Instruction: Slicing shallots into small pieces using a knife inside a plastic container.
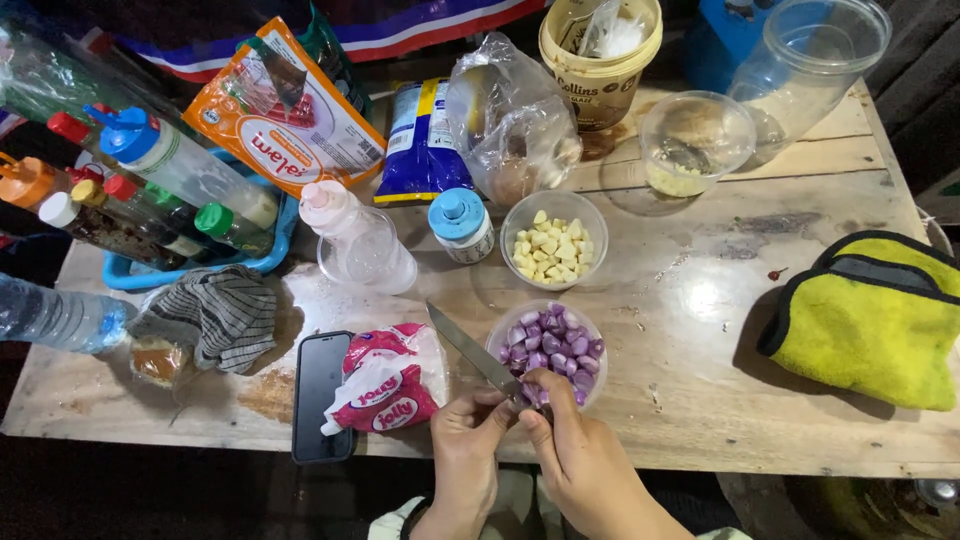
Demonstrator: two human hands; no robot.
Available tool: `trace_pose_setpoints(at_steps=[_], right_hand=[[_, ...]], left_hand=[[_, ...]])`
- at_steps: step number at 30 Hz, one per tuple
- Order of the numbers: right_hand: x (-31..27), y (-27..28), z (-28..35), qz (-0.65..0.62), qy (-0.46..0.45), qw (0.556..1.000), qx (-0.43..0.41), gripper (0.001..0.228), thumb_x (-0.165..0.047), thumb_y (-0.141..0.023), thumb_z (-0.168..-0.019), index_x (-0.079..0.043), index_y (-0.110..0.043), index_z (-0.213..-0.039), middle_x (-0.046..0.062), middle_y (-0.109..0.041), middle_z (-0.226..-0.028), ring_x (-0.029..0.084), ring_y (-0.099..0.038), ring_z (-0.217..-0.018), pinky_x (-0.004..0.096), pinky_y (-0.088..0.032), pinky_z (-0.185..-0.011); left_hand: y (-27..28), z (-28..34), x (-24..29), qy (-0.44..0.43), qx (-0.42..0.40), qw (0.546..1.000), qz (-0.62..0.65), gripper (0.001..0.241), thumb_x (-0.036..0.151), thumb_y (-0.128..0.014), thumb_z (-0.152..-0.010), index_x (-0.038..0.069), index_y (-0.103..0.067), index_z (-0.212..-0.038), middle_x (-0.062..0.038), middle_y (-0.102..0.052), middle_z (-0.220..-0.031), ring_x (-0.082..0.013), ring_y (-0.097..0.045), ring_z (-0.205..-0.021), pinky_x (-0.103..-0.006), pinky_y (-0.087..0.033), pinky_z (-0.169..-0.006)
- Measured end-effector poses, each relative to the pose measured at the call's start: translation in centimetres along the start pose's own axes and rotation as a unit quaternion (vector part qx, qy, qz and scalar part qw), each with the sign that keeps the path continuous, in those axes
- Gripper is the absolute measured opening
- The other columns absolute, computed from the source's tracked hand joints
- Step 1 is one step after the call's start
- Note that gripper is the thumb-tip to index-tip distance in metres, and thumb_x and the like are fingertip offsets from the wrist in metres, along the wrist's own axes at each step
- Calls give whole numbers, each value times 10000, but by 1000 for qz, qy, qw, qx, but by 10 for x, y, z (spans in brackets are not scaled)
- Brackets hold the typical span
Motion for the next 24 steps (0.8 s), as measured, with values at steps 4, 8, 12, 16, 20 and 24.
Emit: trace_pose_setpoints(at_steps=[4,8,12,16,20,24], right_hand=[[2,-3,-3,12,10,1000,3,571,-541,-290,-986,-217,-372,-1449,88,-737,-818,366,-722,-662,418,-536,-630],[5,0,-8,-3,12,1000,16,564,-550,-304,-978,-206,-376,-1419,95,-736,-824,372,-729,-669,425,-534,-618],[-11,20,-12,-83,-53,994,-44,612,-512,-257,-983,-145,-311,-1470,35,-780,-897,179,-785,-783,278,-703,-696],[-9,43,-8,-135,-72,987,-46,772,-511,-338,-957,-229,-127,-1643,118,-724,-1355,260,-813,-1103,419,-640,-1032],[-2,57,-10,-173,-68,982,-28,767,-399,-410,-972,-302,-144,-1684,90,-625,-687,204,-609,-634,336,-496,-614],[-11,72,-9,-95,-114,989,-22,722,-373,-441,-979,-389,-231,-1670,95,-670,-575,213,-652,-591,306,-493,-709]], left_hand=[[-1,-4,1,-2,-30,999,36,150,-117,-834,-751,-53,-723,-829,-152,-744,-799,-223,-711,-737,-329,-622,-705],[-8,-4,16,-4,-35,999,3,182,-89,-859,-718,-85,-777,-881,-191,-788,-849,-255,-740,-774,-336,-641,-719],[-14,-7,52,-81,-61,990,-95,222,-26,-853,-755,-12,-815,-974,-169,-844,-983,-213,-801,-874,-277,-661,-810],[-32,-10,84,-198,-111,935,-271,191,116,-845,-793,71,-826,-978,-104,-839,-988,-177,-811,-928,-269,-685,-843],[-42,-12,87,-286,-185,868,-362,170,182,-827,-833,60,-813,-951,-64,-825,-963,-137,-787,-855,-253,-671,-765],[-35,-11,96,-276,-166,866,-383,266,308,-754,-889,116,-798,-1068,-84,-823,-1056,-210,-797,-992,-325,-658,-875]])
Point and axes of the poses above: each hand's wrist, its own z-axis away from the middle knuckle, its own y-axis out of the back of the hand, x = y × z, the point moved 4 cm from there along -z, towards the middle knuckle
